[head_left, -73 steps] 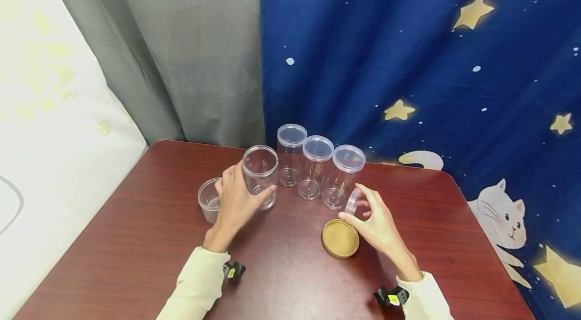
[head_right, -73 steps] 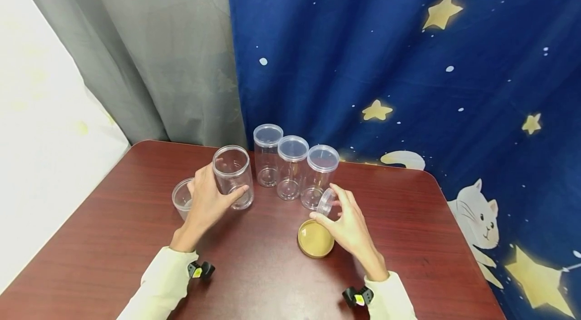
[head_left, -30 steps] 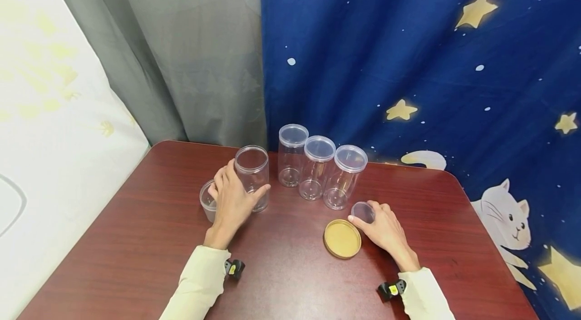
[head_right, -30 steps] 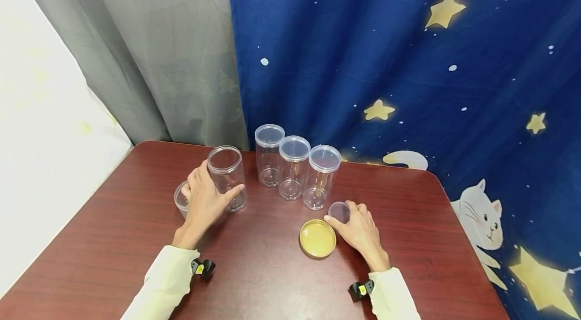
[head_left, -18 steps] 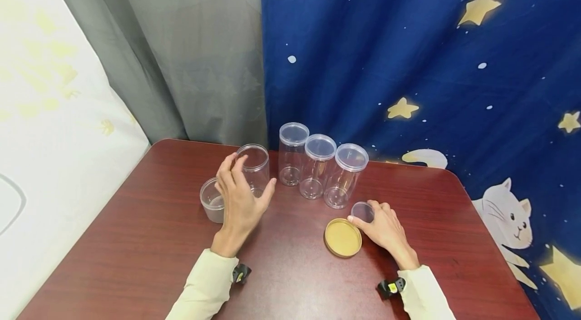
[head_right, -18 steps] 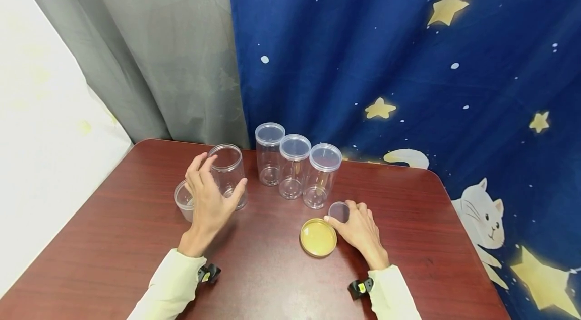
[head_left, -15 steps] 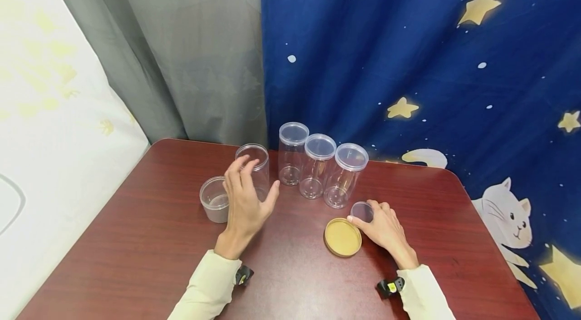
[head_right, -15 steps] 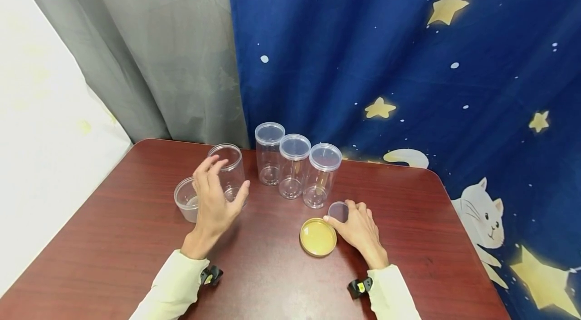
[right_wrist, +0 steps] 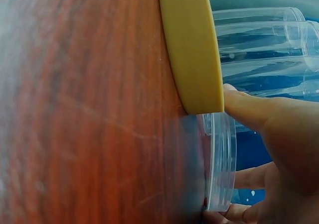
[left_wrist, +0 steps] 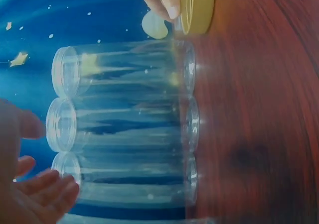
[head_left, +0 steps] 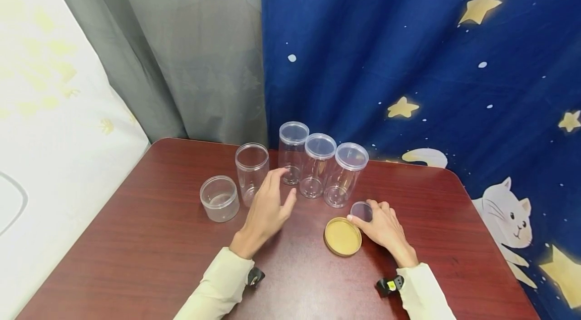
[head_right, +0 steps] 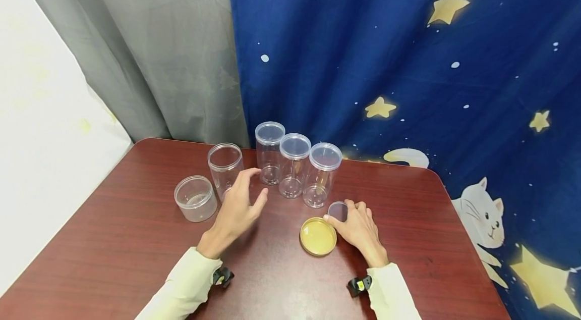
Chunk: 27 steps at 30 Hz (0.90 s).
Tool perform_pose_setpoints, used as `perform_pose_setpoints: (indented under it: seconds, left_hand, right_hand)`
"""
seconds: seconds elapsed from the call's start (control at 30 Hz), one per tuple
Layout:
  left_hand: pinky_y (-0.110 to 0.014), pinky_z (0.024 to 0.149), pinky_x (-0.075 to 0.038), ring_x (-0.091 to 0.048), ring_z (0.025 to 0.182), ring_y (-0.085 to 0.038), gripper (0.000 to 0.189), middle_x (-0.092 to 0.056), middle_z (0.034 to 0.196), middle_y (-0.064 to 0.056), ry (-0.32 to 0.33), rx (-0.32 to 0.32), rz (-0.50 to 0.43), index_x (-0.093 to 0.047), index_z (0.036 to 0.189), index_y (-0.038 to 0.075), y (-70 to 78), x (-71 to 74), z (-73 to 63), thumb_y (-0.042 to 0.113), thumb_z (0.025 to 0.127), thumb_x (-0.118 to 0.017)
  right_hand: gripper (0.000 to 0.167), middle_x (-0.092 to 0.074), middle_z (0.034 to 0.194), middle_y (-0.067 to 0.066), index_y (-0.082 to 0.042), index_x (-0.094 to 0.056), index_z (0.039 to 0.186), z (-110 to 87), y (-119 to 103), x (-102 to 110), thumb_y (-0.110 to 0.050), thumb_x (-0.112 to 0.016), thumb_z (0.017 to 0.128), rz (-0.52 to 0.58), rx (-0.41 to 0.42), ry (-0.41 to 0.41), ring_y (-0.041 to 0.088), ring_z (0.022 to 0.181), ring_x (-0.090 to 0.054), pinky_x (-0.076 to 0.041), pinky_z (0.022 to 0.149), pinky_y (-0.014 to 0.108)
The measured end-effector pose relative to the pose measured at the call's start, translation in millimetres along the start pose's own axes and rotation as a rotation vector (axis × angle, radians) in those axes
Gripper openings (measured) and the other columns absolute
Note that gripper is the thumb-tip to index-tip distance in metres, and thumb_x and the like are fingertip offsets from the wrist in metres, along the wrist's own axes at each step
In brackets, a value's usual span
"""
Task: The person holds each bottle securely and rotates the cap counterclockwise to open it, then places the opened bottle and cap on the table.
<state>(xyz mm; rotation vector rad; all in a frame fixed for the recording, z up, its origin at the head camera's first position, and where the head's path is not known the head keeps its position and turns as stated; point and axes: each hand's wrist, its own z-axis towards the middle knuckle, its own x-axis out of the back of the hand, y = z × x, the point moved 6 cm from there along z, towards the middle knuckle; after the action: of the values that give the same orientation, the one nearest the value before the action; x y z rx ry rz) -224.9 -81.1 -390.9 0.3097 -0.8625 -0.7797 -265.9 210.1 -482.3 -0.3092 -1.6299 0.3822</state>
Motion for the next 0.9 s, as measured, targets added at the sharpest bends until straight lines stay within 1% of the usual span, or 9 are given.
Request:
perform_pose_setpoints:
  seconds: [0.07,0.13,0.23,0.37,0.6,0.9]
  left_hand:
    - [-0.043,0.1,-0.048,-0.06,0.116,-0.031,0.05,-0.056,0.129,-0.015,-0.049,0.073,0.01,-0.048,0.134,0.001,-3.9,-7.2,0.6,0.014,0.09,-0.067]
    - [-0.045,0.099,-0.049,-0.059,0.117,-0.032,0.053,-0.054,0.131,-0.016,-0.082,0.129,0.019,-0.046,0.136,0.0,-7.7,-13.7,1.1,0.015,0.09,-0.068]
    - [-0.047,0.099,-0.048,-0.057,0.12,-0.033,0.059,-0.052,0.134,-0.018,-0.104,0.197,0.027,-0.042,0.139,0.0,-13.8,-21.3,1.9,0.017,0.09,-0.069]
    - [-0.048,0.105,-0.044,-0.051,0.128,-0.034,0.067,-0.048,0.14,-0.021,-0.117,0.264,0.014,-0.037,0.144,-0.001,-22.1,-29.8,5.3,0.019,0.089,-0.071]
    - [-0.048,0.11,-0.04,-0.047,0.133,-0.037,0.08,-0.042,0.145,-0.024,-0.126,0.333,0.003,-0.028,0.149,-0.004,-32.7,-41.5,11.4,0.021,0.088,-0.073]
    - [-0.047,0.115,-0.033,-0.038,0.14,-0.038,0.088,-0.032,0.151,-0.028,-0.083,0.424,-0.021,-0.018,0.151,-0.006,-39.6,-47.2,23.3,0.021,0.088,-0.072]
  right_hand:
    - [0.089,-0.049,0.126,0.024,-0.005,-0.047,0.143,-0.3,0,0,-0.066,-0.067,0.082,0.0,-0.003,-0.003,0.04,0.11,-0.049,-0.048,0.079,0.06]
    - [0.089,-0.049,0.126,0.024,-0.005,-0.047,0.143,-0.8,0,1,-0.066,-0.067,0.082,0.0,-0.005,-0.005,0.04,0.111,-0.049,-0.048,0.079,0.06]
    - [0.088,-0.049,0.126,0.024,-0.004,-0.047,0.143,-0.7,0,1,-0.065,-0.066,0.082,-0.001,-0.004,-0.004,0.04,0.111,-0.049,-0.048,0.079,0.06]
    - [0.088,-0.049,0.125,0.024,-0.004,-0.047,0.143,-0.4,0,0,-0.065,-0.067,0.083,-0.004,-0.005,-0.001,0.039,0.11,-0.049,-0.048,0.079,0.06]
    - [0.088,-0.049,0.125,0.024,-0.004,-0.047,0.143,0.5,0,1,-0.065,-0.066,0.083,-0.004,-0.004,-0.009,0.039,0.109,-0.049,-0.049,0.079,0.059]
    - [0.086,-0.048,0.125,0.025,-0.003,-0.046,0.143,1.3,0,3,-0.061,-0.067,0.084,-0.009,-0.003,-0.019,0.04,0.109,-0.048,-0.049,0.079,0.06]
